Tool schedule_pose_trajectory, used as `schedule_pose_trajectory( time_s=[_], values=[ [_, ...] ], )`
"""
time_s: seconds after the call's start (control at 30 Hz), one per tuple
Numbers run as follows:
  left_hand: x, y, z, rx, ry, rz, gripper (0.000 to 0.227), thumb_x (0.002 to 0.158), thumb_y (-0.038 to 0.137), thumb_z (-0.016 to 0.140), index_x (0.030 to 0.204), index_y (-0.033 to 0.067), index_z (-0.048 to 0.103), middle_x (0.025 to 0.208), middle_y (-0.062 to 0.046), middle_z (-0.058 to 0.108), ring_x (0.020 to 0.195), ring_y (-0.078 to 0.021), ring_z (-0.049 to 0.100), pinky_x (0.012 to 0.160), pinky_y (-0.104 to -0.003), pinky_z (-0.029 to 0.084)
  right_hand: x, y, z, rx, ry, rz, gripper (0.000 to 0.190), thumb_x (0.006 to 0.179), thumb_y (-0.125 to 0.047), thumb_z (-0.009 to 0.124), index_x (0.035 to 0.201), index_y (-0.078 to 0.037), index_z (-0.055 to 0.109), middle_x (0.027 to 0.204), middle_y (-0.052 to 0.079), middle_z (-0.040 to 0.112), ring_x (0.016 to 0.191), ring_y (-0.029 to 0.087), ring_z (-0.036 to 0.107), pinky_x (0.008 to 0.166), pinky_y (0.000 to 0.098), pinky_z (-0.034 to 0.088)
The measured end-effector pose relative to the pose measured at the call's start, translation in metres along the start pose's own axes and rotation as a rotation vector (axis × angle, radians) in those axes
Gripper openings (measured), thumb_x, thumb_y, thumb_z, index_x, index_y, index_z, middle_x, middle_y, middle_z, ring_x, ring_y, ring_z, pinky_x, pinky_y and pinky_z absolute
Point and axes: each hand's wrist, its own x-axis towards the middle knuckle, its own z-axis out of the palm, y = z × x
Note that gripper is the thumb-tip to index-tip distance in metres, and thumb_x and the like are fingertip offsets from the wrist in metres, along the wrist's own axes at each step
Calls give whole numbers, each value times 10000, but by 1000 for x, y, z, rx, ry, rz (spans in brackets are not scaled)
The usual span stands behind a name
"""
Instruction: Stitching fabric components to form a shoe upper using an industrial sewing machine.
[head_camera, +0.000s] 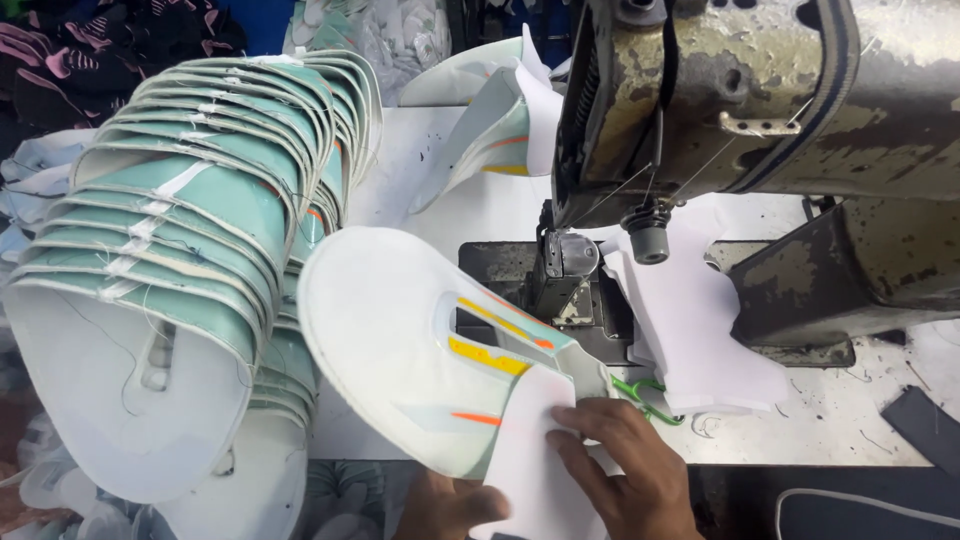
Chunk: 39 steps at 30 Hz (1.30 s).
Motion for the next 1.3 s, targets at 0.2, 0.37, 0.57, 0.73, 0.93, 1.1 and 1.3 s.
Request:
schedule_pose_trajectory(
  time_s=[0.2,0.37,0.57,0.73,0.93,1.1,1.3],
  values=[
    [4,-8,1,181,206,77,596,823,93,813,1358,-65,603,1341,-239,691,1254,-315,644,1073,-447,491,-2,13,1,107,-39,-61,234,794,-70,826,1023,-68,779,981,60,777,858,152,735,656,263,606],
    [4,2,10,286,157,202,585,841,79,792,1375,-41,587,1394,-196,656,1308,-273,612,1107,-410,451,1,49,5,311,-147,42,133,862,-46,826,926,-25,711,977,79,724,982,209,686,780,314,569],
    [19,30,1,439,208,102,525,822,138,797,1299,-18,642,1251,-166,745,1152,-236,704,1000,-369,533,38,38,11,486,-278,400,158,850,-95,783,972,-24,712,998,79,748,862,158,682,688,301,570],
    [60,66,-9,552,161,-3,426,823,136,790,1208,-31,712,1090,-145,801,970,-212,757,868,-350,593,63,47,10,517,-303,462,215,922,-126,667,1090,-49,777,975,71,789,855,121,717,736,282,605],
    [126,93,-11,417,-6,-153,452,775,89,799,1204,-18,700,1047,-117,799,915,-191,758,828,-345,623,88,55,10,556,-138,441,250,940,-57,667,1157,6,774,905,106,794,813,132,717,728,283,592],
    [171,128,-7,603,-87,-189,522,703,88,852,1197,24,699,1056,-97,801,950,-183,765,851,-329,613,108,46,22,687,44,448,250,944,-47,649,1161,30,743,972,92,790,802,146,740,730,295,634],
    [196,146,-10,704,-125,-280,532,671,109,875,1165,-4,714,1036,-121,806,928,-193,762,834,-339,595,113,42,34,679,119,475,248,954,-51,654,1171,13,754,889,126,781,789,161,762,748,302,638]
  ],
)
